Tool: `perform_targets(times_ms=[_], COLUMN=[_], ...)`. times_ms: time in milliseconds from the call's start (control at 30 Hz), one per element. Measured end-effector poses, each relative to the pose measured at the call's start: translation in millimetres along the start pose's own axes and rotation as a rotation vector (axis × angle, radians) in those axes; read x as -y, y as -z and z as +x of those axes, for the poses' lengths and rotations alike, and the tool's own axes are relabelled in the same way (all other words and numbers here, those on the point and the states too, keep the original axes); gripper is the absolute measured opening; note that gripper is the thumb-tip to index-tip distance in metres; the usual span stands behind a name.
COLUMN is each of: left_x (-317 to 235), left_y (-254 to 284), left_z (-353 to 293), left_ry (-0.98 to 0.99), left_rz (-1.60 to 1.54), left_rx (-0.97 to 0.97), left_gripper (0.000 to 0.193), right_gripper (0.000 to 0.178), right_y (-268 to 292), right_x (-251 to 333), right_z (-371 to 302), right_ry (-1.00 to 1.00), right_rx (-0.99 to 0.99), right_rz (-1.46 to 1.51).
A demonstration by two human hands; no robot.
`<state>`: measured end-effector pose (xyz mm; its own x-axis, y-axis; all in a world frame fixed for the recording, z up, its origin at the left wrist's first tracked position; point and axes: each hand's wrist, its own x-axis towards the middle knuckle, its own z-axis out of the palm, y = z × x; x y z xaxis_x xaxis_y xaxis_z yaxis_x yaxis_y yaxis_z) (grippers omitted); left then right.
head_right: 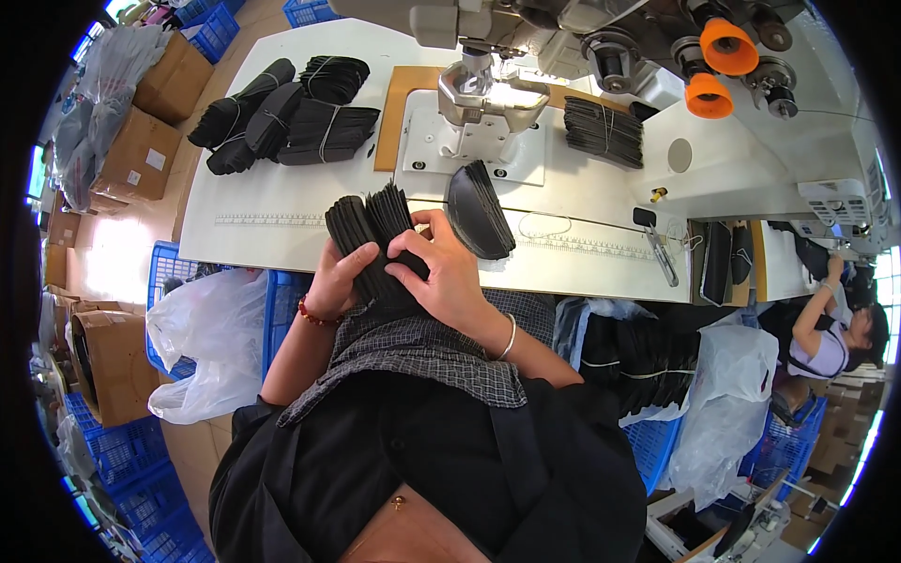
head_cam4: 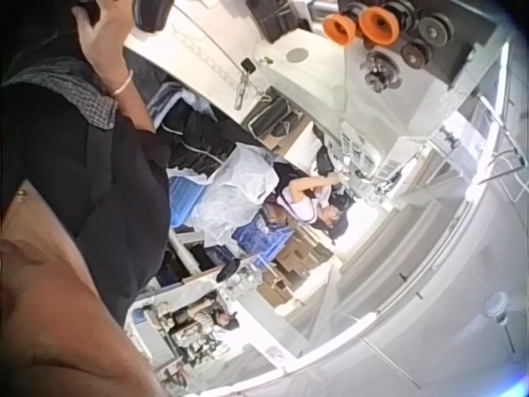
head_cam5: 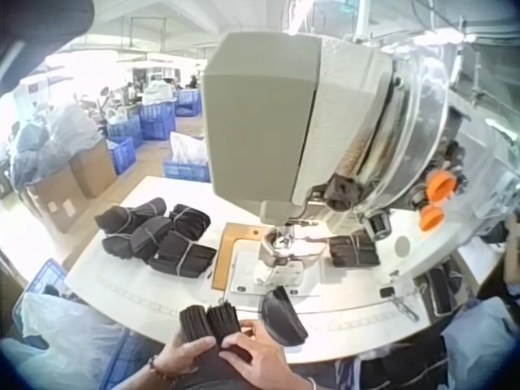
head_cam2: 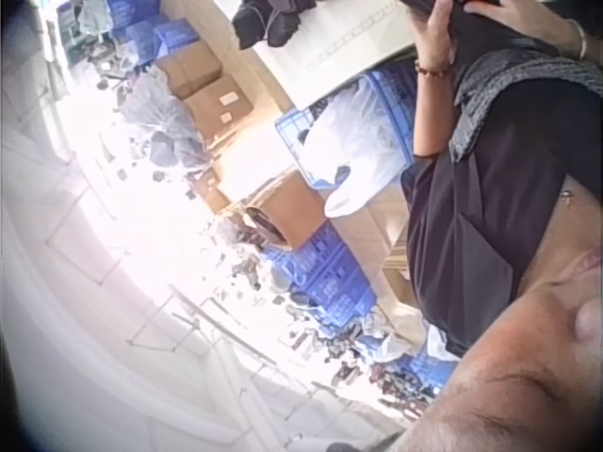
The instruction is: Organizing and stacking black shoe components on a factory workbench.
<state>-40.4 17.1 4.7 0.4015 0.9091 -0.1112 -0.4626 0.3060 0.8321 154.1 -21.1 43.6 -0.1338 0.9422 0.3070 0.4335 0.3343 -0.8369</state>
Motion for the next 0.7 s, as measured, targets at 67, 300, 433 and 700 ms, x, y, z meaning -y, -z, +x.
perform_targets(times_ms=[67, 300, 433, 700], left_x=[1.1, 1.8, 2.3, 2.2], left_y=[-0.2, 0.2, 1.9, 1.5], left_z=[0.6, 0.9, 0.8, 1.2], left_ry=[0.000, 0.011, 0.009, -0.001], left_rz=[-0.005, -0.056, -0.038, -0.012], left_rx=[0.001, 0.009, 0.006, 0.013], left_gripper=[0.037, 0.038, 0.039, 0.042], right_gripper=[0.024, 0.023, 0.022, 0.022], right_y=[-0.2, -3.0, -0.8, -0.2], right_x=[-1.6, -5.9, -1.9, -0.9], right_z=[-0.1, 0.9, 0.9, 1.1], right_ry=[0.010, 0.101, 0.089, 0.064], right_rx=[-0.005, -0.048, -0.030, -0.021], right_rz=[-0.002, -0.031, -0.041, -0.051])
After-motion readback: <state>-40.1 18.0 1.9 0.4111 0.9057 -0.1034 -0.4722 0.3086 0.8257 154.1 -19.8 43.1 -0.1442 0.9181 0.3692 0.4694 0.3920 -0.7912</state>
